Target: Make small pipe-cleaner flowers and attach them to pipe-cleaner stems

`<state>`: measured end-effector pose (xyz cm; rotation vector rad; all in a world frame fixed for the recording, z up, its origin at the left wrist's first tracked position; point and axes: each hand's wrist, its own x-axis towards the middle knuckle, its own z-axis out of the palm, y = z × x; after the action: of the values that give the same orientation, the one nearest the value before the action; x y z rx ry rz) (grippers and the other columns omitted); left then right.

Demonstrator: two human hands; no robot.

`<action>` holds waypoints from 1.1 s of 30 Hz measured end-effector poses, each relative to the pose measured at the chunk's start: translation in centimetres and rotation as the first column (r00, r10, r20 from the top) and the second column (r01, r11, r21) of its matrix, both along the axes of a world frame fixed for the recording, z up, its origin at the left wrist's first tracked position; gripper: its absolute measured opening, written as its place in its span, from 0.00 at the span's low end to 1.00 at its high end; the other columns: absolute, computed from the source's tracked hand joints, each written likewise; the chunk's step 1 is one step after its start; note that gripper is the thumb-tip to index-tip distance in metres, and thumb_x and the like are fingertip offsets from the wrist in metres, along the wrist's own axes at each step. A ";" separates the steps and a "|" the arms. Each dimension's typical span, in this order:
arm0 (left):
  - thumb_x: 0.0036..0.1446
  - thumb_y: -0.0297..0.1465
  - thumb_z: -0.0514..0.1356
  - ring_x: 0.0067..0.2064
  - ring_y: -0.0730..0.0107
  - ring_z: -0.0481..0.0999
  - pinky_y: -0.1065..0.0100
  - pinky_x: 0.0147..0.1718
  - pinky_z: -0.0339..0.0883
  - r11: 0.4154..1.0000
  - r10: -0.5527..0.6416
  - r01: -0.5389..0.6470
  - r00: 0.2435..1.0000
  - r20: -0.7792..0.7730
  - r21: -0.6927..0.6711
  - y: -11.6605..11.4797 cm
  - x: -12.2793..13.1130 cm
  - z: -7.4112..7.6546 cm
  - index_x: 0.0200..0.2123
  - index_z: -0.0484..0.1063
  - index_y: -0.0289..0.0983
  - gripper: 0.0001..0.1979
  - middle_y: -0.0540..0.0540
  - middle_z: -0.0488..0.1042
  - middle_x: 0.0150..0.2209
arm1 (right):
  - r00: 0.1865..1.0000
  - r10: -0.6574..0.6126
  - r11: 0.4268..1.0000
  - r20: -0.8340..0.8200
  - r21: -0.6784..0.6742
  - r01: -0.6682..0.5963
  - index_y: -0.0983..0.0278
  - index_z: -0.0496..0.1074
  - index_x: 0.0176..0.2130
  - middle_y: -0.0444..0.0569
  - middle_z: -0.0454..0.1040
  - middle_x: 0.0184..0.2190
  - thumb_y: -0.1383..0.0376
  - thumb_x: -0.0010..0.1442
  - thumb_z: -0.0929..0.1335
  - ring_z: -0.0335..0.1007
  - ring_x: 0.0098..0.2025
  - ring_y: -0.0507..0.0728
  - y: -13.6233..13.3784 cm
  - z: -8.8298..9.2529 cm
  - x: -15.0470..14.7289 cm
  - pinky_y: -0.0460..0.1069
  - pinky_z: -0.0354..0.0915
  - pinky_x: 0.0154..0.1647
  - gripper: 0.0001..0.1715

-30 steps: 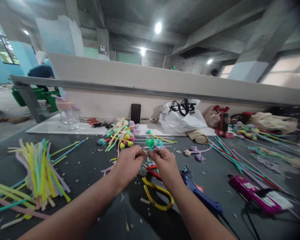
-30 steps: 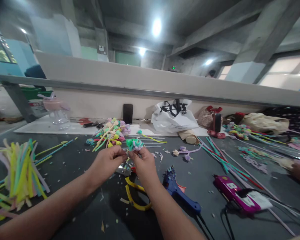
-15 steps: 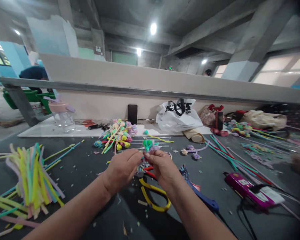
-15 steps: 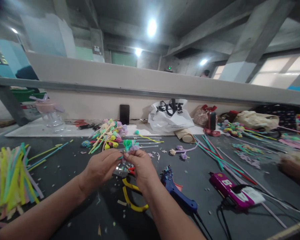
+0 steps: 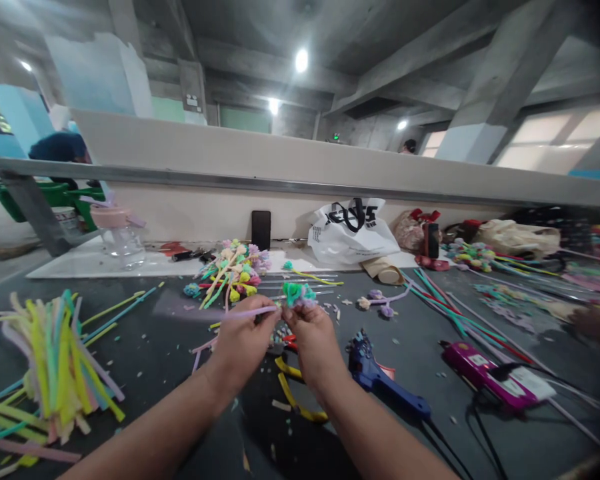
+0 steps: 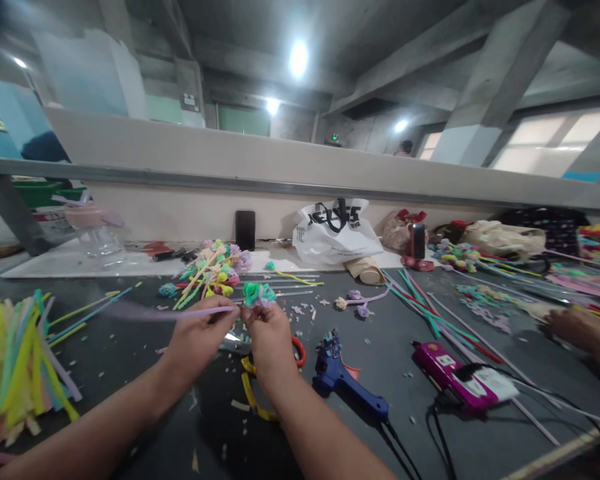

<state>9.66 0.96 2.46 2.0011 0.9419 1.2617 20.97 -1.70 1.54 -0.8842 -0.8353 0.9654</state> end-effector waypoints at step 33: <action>0.50 0.38 0.58 0.18 0.81 0.49 0.76 0.17 0.43 0.743 -0.127 0.337 0.920 0.372 -0.579 1.7 0.2 -0.7 0.23 0.63 0.35 0.13 0.57 0.52 0.17 | 0.987 0.124 0.992 -0.101 -0.012 -0.126 0.60 0.73 0.28 0.41 0.73 0.26 0.63 0.43 0.73 0.65 0.29 0.51 1.1 -2.0 0.7 0.47 0.60 0.34 0.08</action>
<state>9.85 2.67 1.75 1.2876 0.7857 0.9076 21.64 -0.58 -0.48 -0.8001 -0.8047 1.1194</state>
